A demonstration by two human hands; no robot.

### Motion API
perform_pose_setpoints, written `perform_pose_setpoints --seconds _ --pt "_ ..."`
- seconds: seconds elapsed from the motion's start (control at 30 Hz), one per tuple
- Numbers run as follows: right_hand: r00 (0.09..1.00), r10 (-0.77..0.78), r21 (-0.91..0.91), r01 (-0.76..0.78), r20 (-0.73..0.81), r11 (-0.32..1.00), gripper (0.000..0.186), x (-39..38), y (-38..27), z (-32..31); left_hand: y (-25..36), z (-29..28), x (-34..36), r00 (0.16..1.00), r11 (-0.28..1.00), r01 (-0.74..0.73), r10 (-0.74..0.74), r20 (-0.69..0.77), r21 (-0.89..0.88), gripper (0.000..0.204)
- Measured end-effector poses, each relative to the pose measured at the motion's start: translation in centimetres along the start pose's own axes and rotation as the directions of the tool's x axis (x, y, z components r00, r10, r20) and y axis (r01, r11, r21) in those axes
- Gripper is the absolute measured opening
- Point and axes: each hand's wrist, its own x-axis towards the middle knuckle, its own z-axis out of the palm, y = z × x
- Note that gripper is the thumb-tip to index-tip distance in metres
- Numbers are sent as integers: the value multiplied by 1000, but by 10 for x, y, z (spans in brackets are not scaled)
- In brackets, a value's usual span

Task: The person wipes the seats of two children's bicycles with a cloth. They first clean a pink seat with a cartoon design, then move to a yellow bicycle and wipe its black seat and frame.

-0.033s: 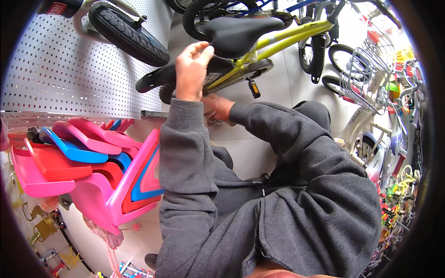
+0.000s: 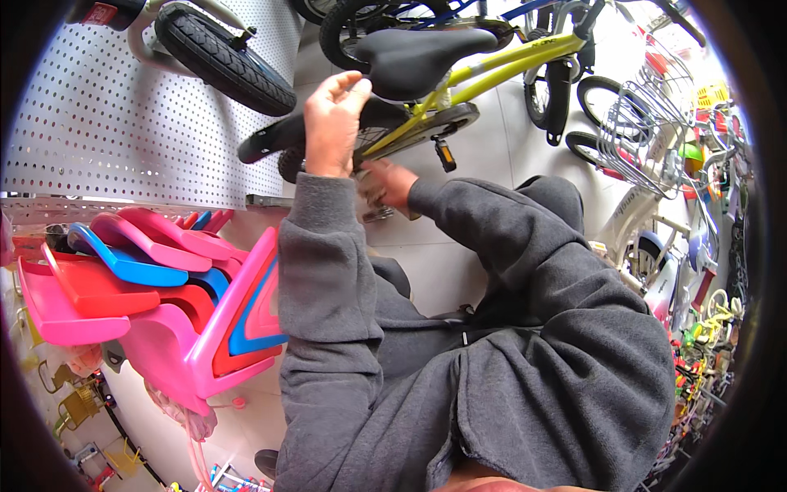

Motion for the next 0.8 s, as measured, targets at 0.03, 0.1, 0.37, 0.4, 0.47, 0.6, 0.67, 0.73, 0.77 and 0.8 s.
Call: perform_pose_setpoints --seconds 0.03,0.1,0.37,0.4,0.47,0.6,0.67,0.73,0.77,0.8 --pt "985 162 -68 -165 -50 984 35 -12 5 -21 3 -2 -5 1000 997 14 -15 19 74 27" --pt "938 301 293 -243 -171 925 31 -20 8 -47 7 -4 -13 999 997 38 -38 0 69 29" --pt "555 591 810 378 -585 448 23 -41 44 -163 -5 11 -26 995 992 84 -89 -52 -93 30" --pt "536 582 790 457 -612 409 22 -41 47 -175 -6 13 -26 994 992 96 -100 -52 -76 31" --pt "399 648 728 571 -649 378 24 -36 52 -194 -9 17 -27 981 979 165 -176 -82 -119 31" --pt "47 813 679 579 -581 452 23 -44 66 -215 -14 17 -22 978 963 175 -194 -80 -204 37" --pt "-36 832 685 549 -554 479 27 -46 80 -218 -16 16 -16 977 969 169 -189 -102 -178 42" --pt "-62 848 706 524 -526 476 28 -44 100 -218 -17 17 -8 973 966 174 -198 -118 -190 42" --pt "-7 838 733 480 -546 482 26 -43 113 -216 -18 18 -5 972 968 170 -196 -131 -186 43" --pt "35 848 756 473 -529 453 27 -38 127 -212 -18 20 -1 971 967 174 -200 -134 -185 44"
